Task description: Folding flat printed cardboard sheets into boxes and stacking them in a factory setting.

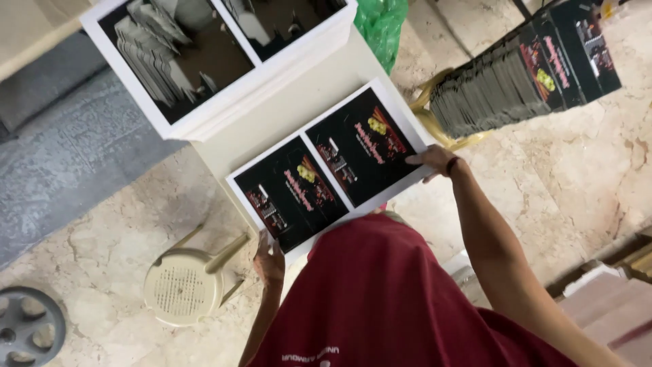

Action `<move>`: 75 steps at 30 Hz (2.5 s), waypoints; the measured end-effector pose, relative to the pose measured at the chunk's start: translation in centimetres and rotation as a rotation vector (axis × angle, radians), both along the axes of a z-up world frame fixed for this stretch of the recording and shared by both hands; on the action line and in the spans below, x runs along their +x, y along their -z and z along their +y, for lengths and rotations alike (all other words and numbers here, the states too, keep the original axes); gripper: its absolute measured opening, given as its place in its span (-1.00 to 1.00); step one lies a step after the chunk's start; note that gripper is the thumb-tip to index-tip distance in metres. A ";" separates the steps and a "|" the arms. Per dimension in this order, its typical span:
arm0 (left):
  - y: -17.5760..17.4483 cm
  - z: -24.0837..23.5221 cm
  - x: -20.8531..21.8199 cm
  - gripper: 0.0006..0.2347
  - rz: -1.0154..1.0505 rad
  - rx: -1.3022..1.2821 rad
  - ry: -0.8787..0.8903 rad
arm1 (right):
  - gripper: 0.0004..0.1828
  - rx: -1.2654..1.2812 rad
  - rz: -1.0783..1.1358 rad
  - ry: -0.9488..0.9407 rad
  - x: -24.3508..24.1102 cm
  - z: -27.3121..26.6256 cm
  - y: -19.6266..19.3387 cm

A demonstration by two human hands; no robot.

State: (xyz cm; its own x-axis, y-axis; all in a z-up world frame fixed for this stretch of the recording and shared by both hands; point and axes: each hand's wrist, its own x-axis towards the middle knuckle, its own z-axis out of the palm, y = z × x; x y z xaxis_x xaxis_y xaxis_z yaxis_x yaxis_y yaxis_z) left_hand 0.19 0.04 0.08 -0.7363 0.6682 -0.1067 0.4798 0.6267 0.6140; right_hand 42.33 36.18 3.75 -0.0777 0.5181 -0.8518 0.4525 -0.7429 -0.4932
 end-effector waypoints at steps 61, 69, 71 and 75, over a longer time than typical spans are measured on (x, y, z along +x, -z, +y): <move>-5.6 31.3 26.2 0.10 -0.336 -0.871 0.221 | -0.07 0.257 -0.334 -0.773 -4.2 -1.0 -4.5; -10.2 32.2 26.2 -0.09 -0.113 -0.863 0.767 | -0.03 -0.123 0.027 -0.299 -3.8 8.8 4.2; -10.1 32.2 26.2 -0.09 -0.109 -0.873 0.769 | 0.09 -0.100 -0.063 -0.418 -6.2 9.5 1.9; -7.8 31.4 26.4 -0.10 -0.041 -0.847 0.807 | 0.01 0.193 -0.238 -0.727 -7.0 8.5 4.3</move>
